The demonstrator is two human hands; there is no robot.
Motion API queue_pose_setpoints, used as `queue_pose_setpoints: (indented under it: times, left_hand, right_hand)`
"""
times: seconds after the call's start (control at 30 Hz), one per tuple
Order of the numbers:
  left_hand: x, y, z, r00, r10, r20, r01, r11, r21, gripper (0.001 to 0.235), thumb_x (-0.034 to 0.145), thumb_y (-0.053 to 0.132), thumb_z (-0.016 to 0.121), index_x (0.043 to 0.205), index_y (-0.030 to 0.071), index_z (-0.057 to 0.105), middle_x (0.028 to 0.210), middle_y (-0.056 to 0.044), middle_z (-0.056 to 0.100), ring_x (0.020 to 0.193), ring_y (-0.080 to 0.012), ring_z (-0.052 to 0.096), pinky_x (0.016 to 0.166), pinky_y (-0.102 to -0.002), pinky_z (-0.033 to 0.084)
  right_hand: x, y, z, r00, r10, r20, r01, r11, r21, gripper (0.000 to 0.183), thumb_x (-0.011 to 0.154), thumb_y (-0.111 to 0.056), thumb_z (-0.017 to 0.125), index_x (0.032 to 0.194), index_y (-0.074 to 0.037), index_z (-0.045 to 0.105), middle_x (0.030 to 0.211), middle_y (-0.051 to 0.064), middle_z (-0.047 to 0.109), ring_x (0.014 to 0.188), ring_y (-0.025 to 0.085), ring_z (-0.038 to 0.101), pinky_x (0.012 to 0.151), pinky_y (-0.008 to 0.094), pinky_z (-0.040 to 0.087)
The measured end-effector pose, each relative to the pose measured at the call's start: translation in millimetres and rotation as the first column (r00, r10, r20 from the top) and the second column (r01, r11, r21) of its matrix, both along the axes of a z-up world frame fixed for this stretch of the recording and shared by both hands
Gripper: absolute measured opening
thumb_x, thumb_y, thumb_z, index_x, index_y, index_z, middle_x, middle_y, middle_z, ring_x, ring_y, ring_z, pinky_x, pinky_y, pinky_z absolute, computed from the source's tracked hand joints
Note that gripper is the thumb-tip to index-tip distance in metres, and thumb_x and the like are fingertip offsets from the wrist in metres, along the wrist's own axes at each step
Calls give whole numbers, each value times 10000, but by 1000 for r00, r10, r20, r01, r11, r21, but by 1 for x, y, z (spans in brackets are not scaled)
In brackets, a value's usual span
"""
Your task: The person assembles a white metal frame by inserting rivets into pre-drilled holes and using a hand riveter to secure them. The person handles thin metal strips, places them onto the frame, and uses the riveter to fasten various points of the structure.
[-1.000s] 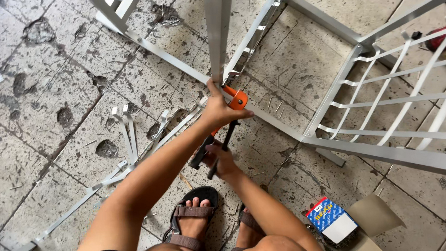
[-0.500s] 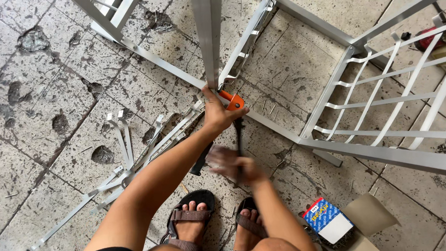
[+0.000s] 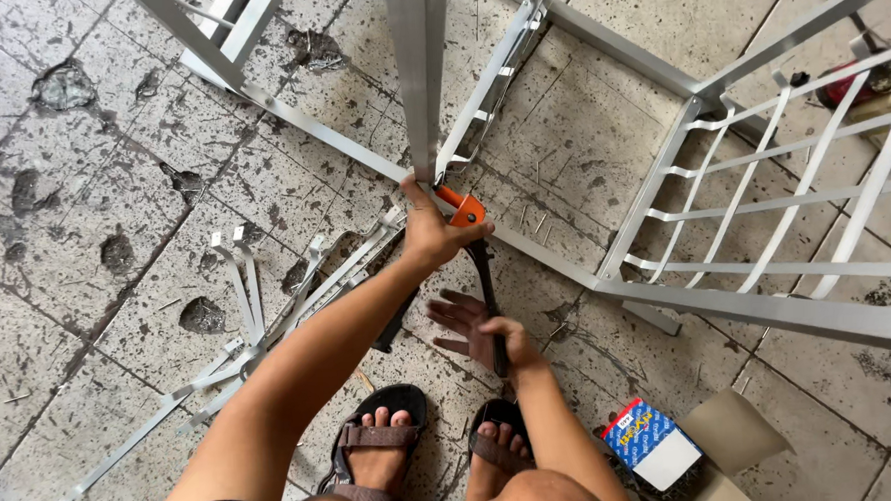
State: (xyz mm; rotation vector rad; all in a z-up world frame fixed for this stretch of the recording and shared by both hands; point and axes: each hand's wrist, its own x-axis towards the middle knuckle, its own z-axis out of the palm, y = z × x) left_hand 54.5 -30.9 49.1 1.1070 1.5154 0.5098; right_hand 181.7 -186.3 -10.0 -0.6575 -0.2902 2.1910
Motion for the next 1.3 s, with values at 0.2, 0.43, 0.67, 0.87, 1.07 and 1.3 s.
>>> queue_pose_setpoints:
  times: [0.2, 0.43, 0.67, 0.87, 1.07, 1.3]
  left_hand:
    - [-1, 1, 4, 999, 18, -31, -18, 1000, 20, 1156, 676, 336, 948, 1426, 168, 84, 1134, -230, 679, 1170, -438, 655, 1037, -537, 484]
    - [-7, 2, 7, 1000, 5, 8, -6, 998, 58, 1133, 643, 376, 965, 1375, 150, 130, 1173, -270, 648, 1186, -471, 628, 1053, -556, 478]
    - [1, -5, 11, 1000, -10, 2, 10, 999, 36, 1167, 654, 372, 959, 1396, 142, 88, 1220, -300, 617, 1206, -496, 609, 1057, -583, 468]
    - [-3, -4, 8, 1000, -13, -27, 15, 999, 46, 1205, 631, 365, 980, 1406, 142, 85, 1243, -295, 604, 1238, -480, 592, 1097, -558, 445]
    - [-4, -4, 11, 1000, -3, 13, 2, 999, 52, 1215, 635, 399, 969, 1421, 126, 85, 1278, -297, 595, 1268, -475, 575, 1118, -550, 428]
    - [1, -51, 10, 950, 148, 275, -143, 989, -38, 1382, 624, 405, 981, 1504, 76, -33, 1378, -404, 503, 1282, -520, 546, 1106, -581, 438]
  right_hand:
    - [-100, 5, -89, 913, -408, 28, 386, 837, -388, 271, 775, -107, 735, 1041, -58, 717, 925, 186, 729, 832, 421, 729, 739, 576, 589]
    - [-88, 9, -148, 892, -156, 425, 268, 938, -218, 314, 894, -257, 836, 1155, -144, 703, 962, 145, 665, 956, 377, 674, 840, 587, 496]
    - [-31, 3, -62, 997, -24, -74, 15, 993, -118, 643, 768, -139, 597, 1404, -90, 517, 1263, 93, 595, 1203, 276, 586, 1030, 565, 488]
    - [-106, 16, -70, 953, -301, 40, 302, 919, -253, 200, 837, -157, 731, 975, -104, 596, 785, 104, 604, 730, 319, 633, 707, 468, 535]
    - [-123, 16, -152, 852, -356, 385, 457, 864, -213, 355, 911, -227, 809, 1142, -96, 572, 1043, 146, 666, 1005, 343, 650, 858, 564, 489]
    - [-88, -17, -58, 686, -315, 656, 132, 940, 314, 255, 835, -193, 797, 626, -89, 694, 515, 90, 628, 464, 150, 600, 480, 286, 526]
